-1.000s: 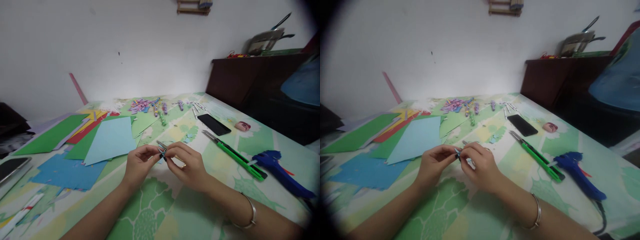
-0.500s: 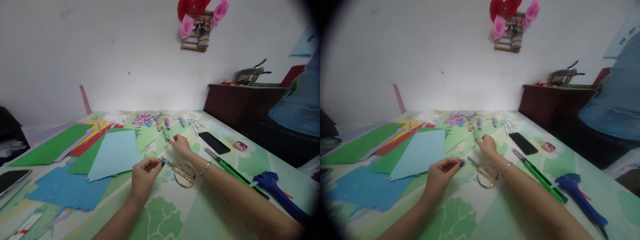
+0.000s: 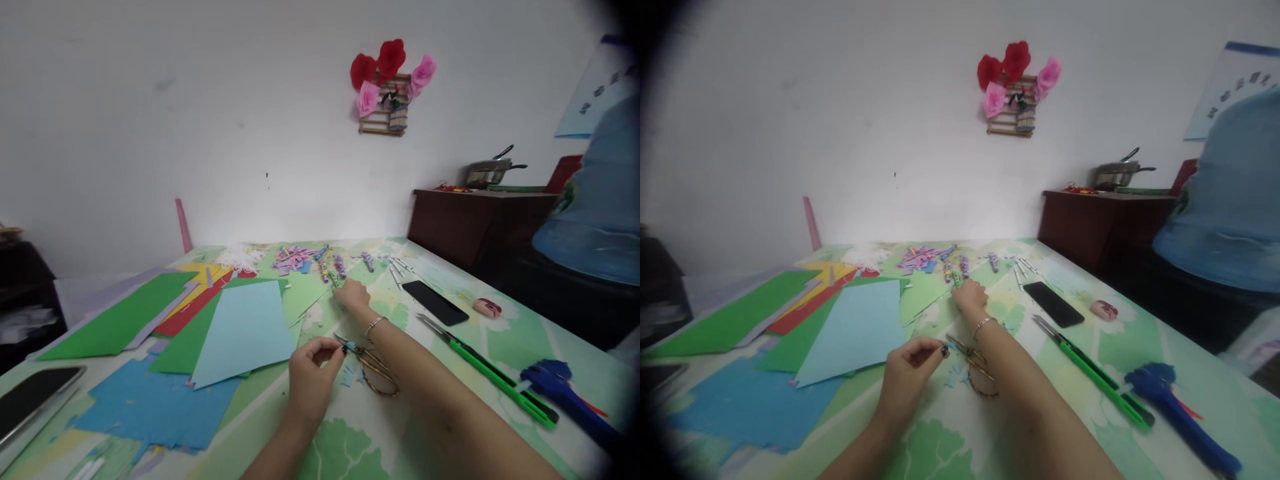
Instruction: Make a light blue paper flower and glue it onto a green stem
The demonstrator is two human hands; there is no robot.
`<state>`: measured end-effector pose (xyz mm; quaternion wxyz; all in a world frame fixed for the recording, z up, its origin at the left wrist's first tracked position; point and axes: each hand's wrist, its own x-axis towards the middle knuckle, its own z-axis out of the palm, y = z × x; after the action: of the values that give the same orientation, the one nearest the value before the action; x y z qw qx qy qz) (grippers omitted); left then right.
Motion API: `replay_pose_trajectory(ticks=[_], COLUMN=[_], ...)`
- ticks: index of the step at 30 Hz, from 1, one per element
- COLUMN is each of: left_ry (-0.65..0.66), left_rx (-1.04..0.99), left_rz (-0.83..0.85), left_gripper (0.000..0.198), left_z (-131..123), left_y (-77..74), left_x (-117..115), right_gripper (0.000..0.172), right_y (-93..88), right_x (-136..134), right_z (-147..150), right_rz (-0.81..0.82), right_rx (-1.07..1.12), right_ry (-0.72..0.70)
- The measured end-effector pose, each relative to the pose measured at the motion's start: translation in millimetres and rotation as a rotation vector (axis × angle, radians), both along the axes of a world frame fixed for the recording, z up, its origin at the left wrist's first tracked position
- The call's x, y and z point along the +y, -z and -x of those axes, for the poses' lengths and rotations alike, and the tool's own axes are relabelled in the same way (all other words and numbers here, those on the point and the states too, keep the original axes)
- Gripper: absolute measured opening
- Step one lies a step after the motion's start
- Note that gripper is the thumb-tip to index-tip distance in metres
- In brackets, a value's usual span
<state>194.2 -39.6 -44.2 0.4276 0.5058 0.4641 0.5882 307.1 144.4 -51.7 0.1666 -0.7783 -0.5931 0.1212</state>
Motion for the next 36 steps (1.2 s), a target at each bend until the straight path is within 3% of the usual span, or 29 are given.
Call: replay_pose_trajectory(ticks=[9, 17, 20, 23, 27, 29, 32, 36], left_ry=[-0.032, -0.014, -0.075, -0.121, -0.005, 0.079, 0.133, 0.143], left_rx=[-0.015, -0.058, -0.106, -0.188, -0.217, -0.177, -0.209, -0.299], left_rz=[-0.017, 0.01, 0.003, -0.083, -0.159, -0.152, -0.147, -0.129], left_gripper=[0.013, 0.016, 0.019, 0.016, 0.012, 0.011, 0.011, 0.011], left_z=[9, 9, 8, 9, 9, 7, 2, -4], left_y=[2.0, -4.9, -17.9, -44.3, -86.1, -100.2, -107.6, -101.5], left_x=[9, 6, 14, 27, 43, 49, 53, 58], right_gripper=[0.026, 0.008, 0.017, 0.021, 0.022, 0.022, 0.022, 0.022], right_y=[-13.7, -8.3, -4.0, -2.9, -4.0, -3.5, -0.7, 4.5], right_x=[-18, -102, -130, -146, -155, -156, -155, -154], right_z=[-17, -57, -56, -51, -48, -49, -51, -50], right_rz=[-0.038, -0.398, -0.477, -0.492, -0.503, -0.505, -0.501, -0.484], right_rx=[0.205, 0.551, 0.739, 0.885, 1.173, 1.228, 1.255, 1.262], right_ry=[0.018, -0.127, -0.204, -0.28, -0.326, -0.321, -0.304, -0.307])
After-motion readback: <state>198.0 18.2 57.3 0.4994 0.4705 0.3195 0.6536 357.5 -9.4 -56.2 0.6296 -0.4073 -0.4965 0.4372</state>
